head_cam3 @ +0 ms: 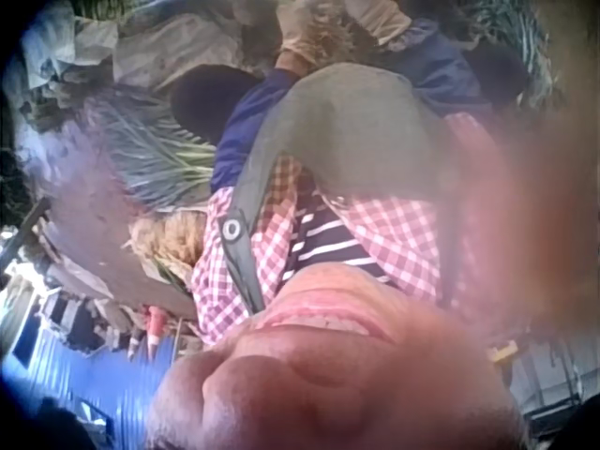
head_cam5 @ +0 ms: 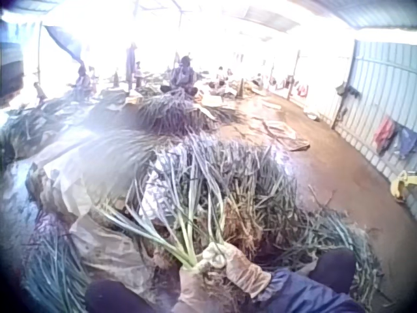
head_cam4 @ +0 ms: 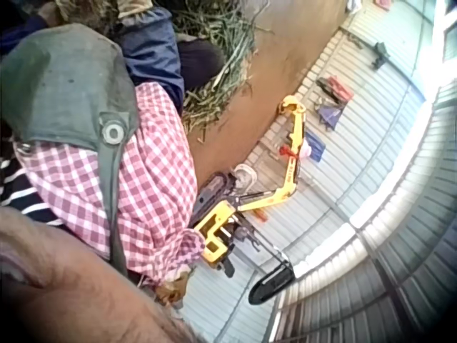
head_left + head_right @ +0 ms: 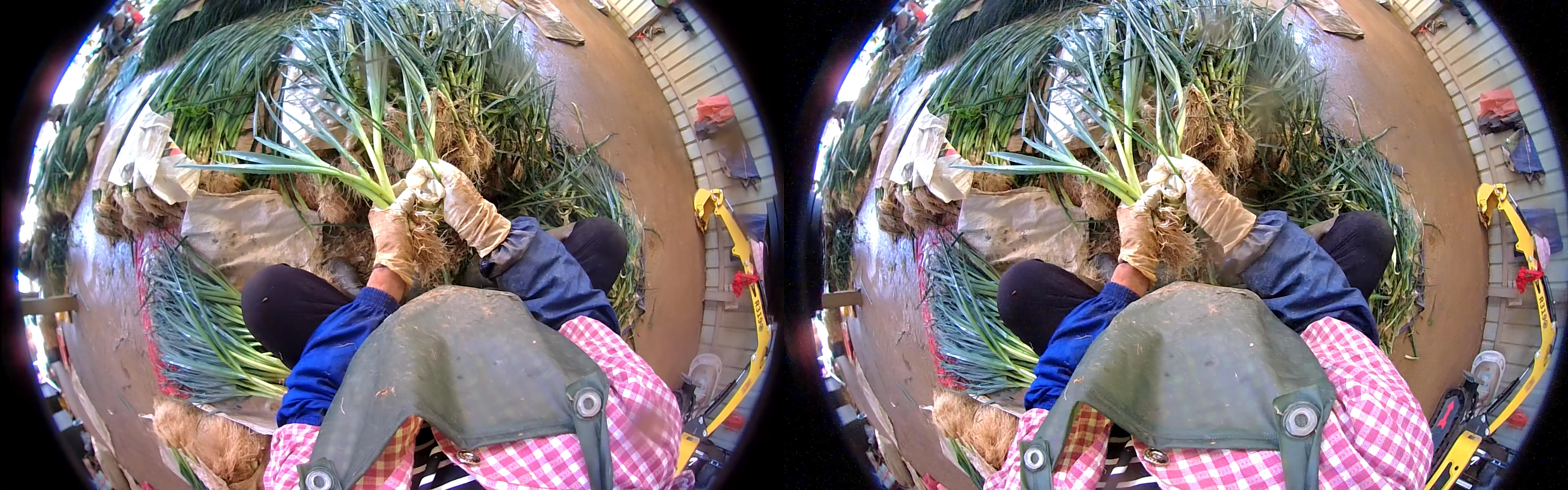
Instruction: The person sorts scallions by hand, picking up bunches, removing outer leaves and dirt, and placing them onto a pile.
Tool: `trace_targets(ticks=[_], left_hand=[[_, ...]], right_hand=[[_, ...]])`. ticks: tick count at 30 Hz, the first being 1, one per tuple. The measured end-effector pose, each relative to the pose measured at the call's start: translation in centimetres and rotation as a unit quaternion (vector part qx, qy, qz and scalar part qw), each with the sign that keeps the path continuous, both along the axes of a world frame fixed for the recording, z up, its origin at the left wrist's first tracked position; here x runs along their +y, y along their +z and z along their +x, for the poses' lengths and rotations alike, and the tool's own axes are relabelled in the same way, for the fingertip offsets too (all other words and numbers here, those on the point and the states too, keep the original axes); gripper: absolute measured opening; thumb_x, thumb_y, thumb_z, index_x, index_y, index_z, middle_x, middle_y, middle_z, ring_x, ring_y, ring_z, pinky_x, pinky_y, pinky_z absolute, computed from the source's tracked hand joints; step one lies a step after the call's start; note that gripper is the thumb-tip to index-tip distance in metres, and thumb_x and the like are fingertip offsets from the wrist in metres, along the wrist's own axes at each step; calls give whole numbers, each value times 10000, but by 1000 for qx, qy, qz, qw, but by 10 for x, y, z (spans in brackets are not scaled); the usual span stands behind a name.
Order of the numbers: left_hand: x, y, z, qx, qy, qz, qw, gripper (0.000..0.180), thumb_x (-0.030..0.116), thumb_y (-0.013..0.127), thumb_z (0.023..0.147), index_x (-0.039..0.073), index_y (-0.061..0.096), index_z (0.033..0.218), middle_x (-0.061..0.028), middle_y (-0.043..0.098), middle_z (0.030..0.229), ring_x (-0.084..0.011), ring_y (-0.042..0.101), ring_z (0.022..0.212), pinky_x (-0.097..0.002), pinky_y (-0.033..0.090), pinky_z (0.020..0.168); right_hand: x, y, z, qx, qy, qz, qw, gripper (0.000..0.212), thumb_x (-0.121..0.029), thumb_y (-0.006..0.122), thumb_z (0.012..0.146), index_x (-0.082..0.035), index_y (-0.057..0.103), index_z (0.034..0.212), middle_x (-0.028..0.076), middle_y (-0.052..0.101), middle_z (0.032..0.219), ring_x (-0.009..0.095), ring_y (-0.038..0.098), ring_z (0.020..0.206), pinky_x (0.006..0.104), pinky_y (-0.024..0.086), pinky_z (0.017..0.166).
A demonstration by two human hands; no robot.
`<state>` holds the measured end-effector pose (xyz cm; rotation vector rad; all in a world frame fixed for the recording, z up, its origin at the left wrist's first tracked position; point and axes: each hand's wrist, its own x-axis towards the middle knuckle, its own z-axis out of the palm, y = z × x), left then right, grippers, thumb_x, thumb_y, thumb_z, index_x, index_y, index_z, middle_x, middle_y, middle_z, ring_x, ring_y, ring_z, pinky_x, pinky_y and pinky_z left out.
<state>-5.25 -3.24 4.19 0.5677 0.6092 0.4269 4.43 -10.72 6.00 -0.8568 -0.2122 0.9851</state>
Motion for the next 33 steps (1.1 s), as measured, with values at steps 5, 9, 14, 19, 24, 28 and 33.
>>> trace_targets(ticks=[5, 9, 14, 19, 24, 28, 33], left_hand=[[0, -13, 1, -4, -21, 43, 999, 358, 86, 704, 800, -62, 582, 1102, -85, 630, 957, -140, 615, 775, -256, 517, 670], [4, -11, 3, -53, -61, 10, 997, 379, 98, 693, 816, -58, 558, 1134, -92, 626, 977, -147, 617, 807, -268, 525, 703], [7, 11, -3, -123, -107, -22, 986, 396, 2, 634, 814, -53, 514, 1187, -116, 615, 1021, -184, 636, 856, -300, 555, 730], [4, 9, -3, -69, -66, 35, 995, 353, -1, 617, 813, -55, 553, 1155, -114, 635, 1001, -196, 652, 828, -288, 559, 710], [1, -1, 5, -25, -51, 167, 984, 281, 45, 639, 828, -15, 594, 1099, -95, 643, 970, -177, 649, 792, -282, 558, 680], [20, -83, 10, -86, 27, -5, 996, 317, 56, 635, 839, 6, 553, 1141, -79, 625, 937, -173, 633, 720, -274, 558, 638], [14, -12, 2, -117, -31, -10, 993, 431, -52, 600, 784, -46, 460, 1191, -148, 585, 956, -283, 661, 760, -379, 606, 634]], right_hand=[[-4, -9, 5, -7, -25, -17, 1000, 106, -104, 511, 914, -22, 562, 871, 4, 543, 766, 93, 539, 677, 204, 461, 608], [-7, -5, 15, 98, 33, 94, 990, 168, -141, 468, 915, -62, 499, 771, 5, 481, 652, 120, 478, 526, 245, 456, 494], [-5, 24, 30, -22, -25, 19, 999, 191, -184, 479, 912, -75, 500, 756, -25, 460, 631, 89, 433, 486, 284, 497, 483], [0, 28, 14, -45, 23, -36, 998, 187, -204, 520, 903, -67, 531, 776, -31, 474, 646, 75, 454, 512, 206, 388, 497], [-11, 14, 19, -71, 66, -19, 995, 177, -187, 521, 907, -65, 532, 780, -39, 485, 694, 55, 460, 587, 204, 396, 537], [13, 60, -41, -51, 121, -97, 987, 244, -144, 559, 873, 26, 587, 1046, 13, 587, 796, 102, 576, 716, 230, 496, 644], [-65, 137, 21, -230, -38, -125, 964, 351, -251, 592, 867, 15, 538, 1089, -22, 507, 728, 86, 471, 541, 193, 436, 496]])
